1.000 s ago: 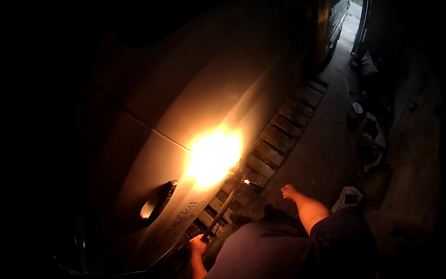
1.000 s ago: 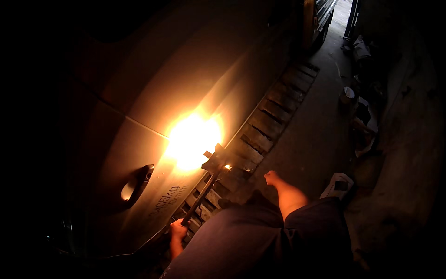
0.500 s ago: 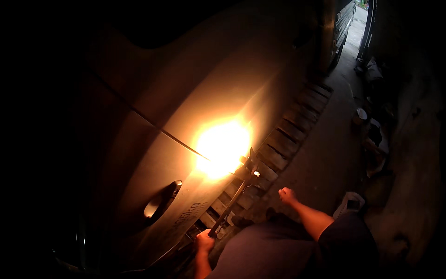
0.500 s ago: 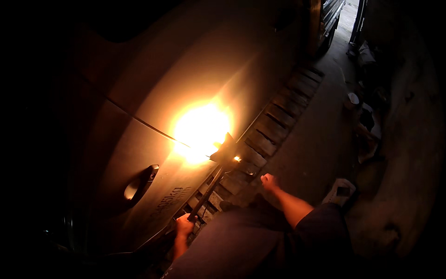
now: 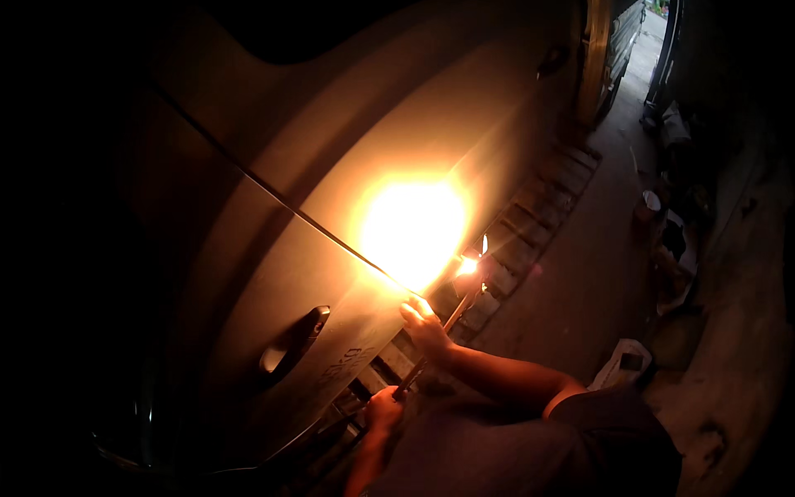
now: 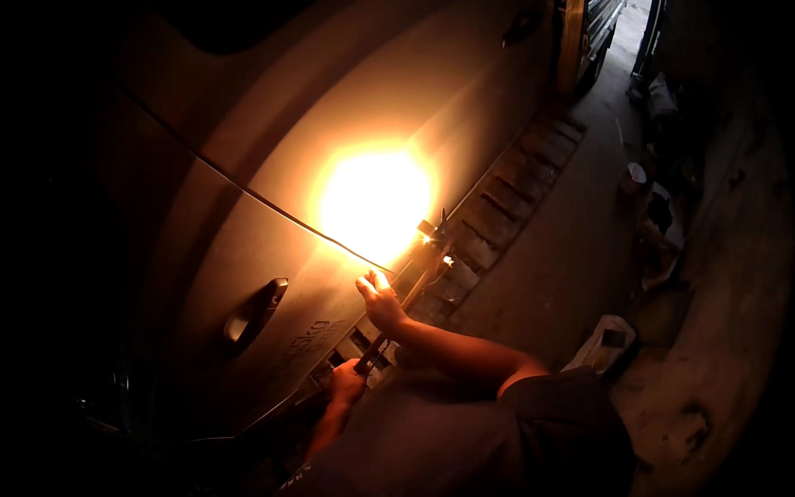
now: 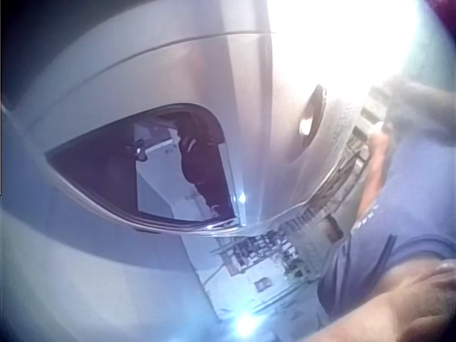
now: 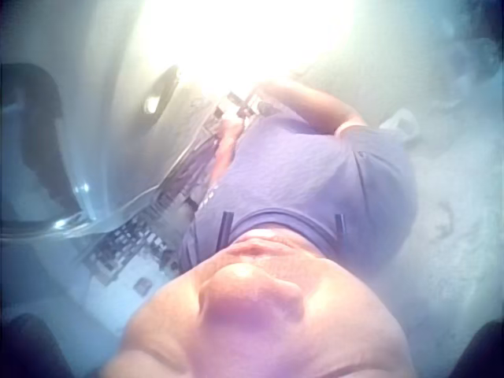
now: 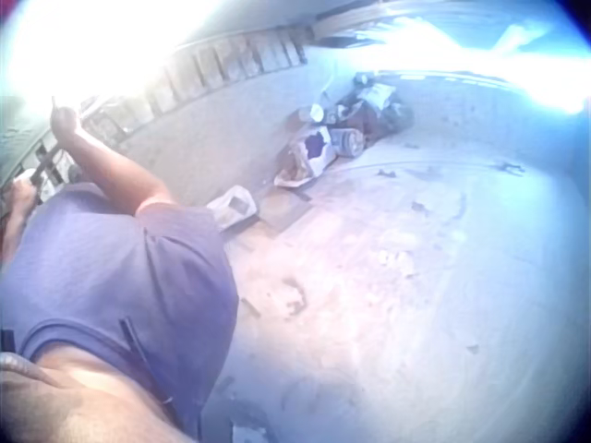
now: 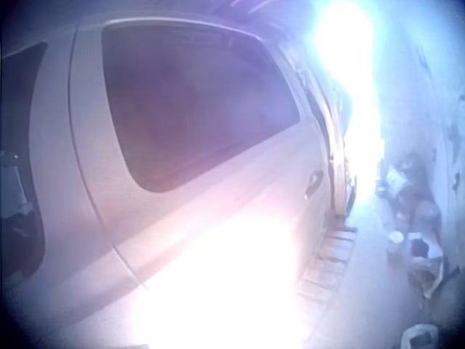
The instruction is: The person uses a portable inspection light to examine the surface of a silver car's front fender and door. They move the light source along the panel and use their hand to feel the surface, checking for imperfections or alignment issues.
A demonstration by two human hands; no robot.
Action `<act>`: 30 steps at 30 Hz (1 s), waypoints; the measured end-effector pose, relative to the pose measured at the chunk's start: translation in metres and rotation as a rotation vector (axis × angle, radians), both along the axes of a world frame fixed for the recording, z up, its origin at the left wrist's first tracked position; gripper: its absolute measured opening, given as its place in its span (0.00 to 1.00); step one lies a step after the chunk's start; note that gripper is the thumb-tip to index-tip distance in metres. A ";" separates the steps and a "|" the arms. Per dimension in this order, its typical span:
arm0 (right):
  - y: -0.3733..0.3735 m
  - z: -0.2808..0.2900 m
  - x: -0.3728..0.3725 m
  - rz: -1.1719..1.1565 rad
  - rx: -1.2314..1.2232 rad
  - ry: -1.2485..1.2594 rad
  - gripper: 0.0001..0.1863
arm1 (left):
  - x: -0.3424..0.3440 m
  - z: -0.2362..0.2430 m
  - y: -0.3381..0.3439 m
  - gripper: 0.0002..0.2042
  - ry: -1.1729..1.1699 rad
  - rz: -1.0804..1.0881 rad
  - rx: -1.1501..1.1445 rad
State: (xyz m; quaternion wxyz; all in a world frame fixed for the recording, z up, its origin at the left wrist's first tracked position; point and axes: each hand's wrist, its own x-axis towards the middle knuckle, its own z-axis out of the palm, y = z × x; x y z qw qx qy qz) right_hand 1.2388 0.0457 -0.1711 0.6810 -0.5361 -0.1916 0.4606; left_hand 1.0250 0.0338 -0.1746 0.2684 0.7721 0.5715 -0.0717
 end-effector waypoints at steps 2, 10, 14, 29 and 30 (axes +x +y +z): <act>0.028 0.008 0.003 -0.119 -0.122 0.024 0.35 | -0.006 -0.009 0.001 0.18 -0.010 -0.025 -0.013; 0.160 -0.061 0.021 -0.613 -0.153 0.187 0.39 | -0.013 -0.003 0.014 0.21 -0.007 -0.165 -0.031; 0.205 -0.096 0.038 -0.839 0.227 0.295 0.38 | -0.023 0.001 0.025 0.20 0.057 -0.181 -0.100; 0.199 -0.102 0.048 -0.797 0.005 0.130 0.39 | -0.028 0.009 0.039 0.16 0.100 -0.277 -0.131; 0.199 -0.116 0.059 -0.781 0.049 0.193 0.38 | -0.027 0.012 0.039 0.16 0.092 -0.275 -0.113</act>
